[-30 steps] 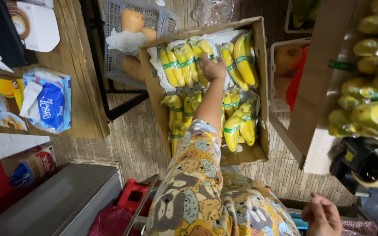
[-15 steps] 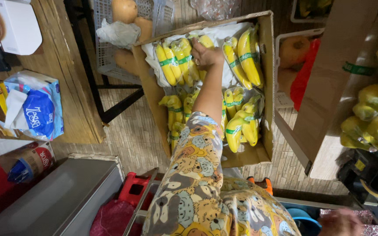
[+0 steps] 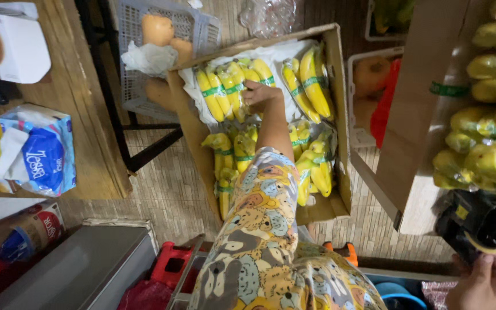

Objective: The person wraps individual bunches of bananas with plastic tape and places them into a cardboard box, handling several bunches one by one.

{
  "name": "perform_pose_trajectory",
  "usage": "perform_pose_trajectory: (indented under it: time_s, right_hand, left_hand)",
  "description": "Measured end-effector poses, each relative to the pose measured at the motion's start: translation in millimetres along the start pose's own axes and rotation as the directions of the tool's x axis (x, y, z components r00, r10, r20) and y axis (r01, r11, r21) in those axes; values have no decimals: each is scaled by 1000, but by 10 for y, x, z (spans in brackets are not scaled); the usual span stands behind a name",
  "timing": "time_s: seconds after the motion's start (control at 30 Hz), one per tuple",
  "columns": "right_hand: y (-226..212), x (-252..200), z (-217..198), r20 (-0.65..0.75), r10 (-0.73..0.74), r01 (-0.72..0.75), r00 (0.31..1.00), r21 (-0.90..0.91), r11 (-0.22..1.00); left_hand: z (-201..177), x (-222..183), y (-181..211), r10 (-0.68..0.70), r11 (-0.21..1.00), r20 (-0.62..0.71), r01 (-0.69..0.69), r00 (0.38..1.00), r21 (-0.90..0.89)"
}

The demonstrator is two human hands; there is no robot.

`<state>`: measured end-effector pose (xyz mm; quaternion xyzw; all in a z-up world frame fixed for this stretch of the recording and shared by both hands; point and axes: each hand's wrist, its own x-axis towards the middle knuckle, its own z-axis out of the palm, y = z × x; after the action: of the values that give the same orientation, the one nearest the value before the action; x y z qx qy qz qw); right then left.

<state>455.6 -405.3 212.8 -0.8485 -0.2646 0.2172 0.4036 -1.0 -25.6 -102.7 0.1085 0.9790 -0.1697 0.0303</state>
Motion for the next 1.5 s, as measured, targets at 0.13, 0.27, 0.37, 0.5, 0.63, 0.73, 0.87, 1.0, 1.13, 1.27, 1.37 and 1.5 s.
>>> perform_pose_trajectory:
  time_s: [0.13, 0.27, 0.37, 0.5, 0.63, 0.73, 0.87, 1.0, 1.13, 1.27, 1.37, 1.5]
  right_hand:
    - [165, 173, -276, -11, 172, -173, 985, -39, 984]
    - [300, 319, -292, 194, 230, -239, 954, 24, 971]
    - [255, 309, -276, 88, 218, -221, 972, 18, 975]
    - [48, 325, -302, 251, 275, -274, 928, -42, 961]
    - [245, 428, -266, 131, 335, -324, 933, -100, 941]
    - [248, 475, -220, 230, 341, -327, 911, -98, 940]
    - [194, 427, -166, 133, 233, -243, 963, 59, 968]
    - [369, 511, -247, 202, 302, -348, 932, 258, 901]
    - [161, 172, -320, 303, -239, 345, 922, -364, 865]
    - [664, 354, -121, 129, -42, 72, 991, -235, 969]
    - [496, 74, 19, 55, -8, 17, 998, -155, 988]
    - [-41, 39, 236, 261, 186, -317, 947, 679, 662]
  left_hand:
    - [-982, -20, -369, 233, 967, 528, -137, 817, -214]
    - [-1163, -28, -323, 307, 928, 627, -78, 716, -365]
    - [-1293, 5, -411, 330, 916, 659, -59, 675, -398]
    - [-1285, 201, -578, 314, 625, 636, 351, 705, -697]
    - [-983, 440, -578, 559, 693, 497, -45, 664, -719]
    - [-1216, 438, -542, 528, 730, 624, 68, 576, -680]
    - [-849, 339, -379, 463, 774, 680, 114, 569, -623]
    - [-1182, 234, -570, 462, 649, 657, 278, 596, -709]
    - [-418, 311, -573, 602, 251, 443, 369, 664, -895]
    - [-1371, 376, -935, 616, 362, 473, 307, 630, -880]
    - [-1527, 283, -1463, 799, 49, 325, 485, 505, -873]
    - [-2144, 129, -2311, 949, 21, 245, 739, 197, -673]
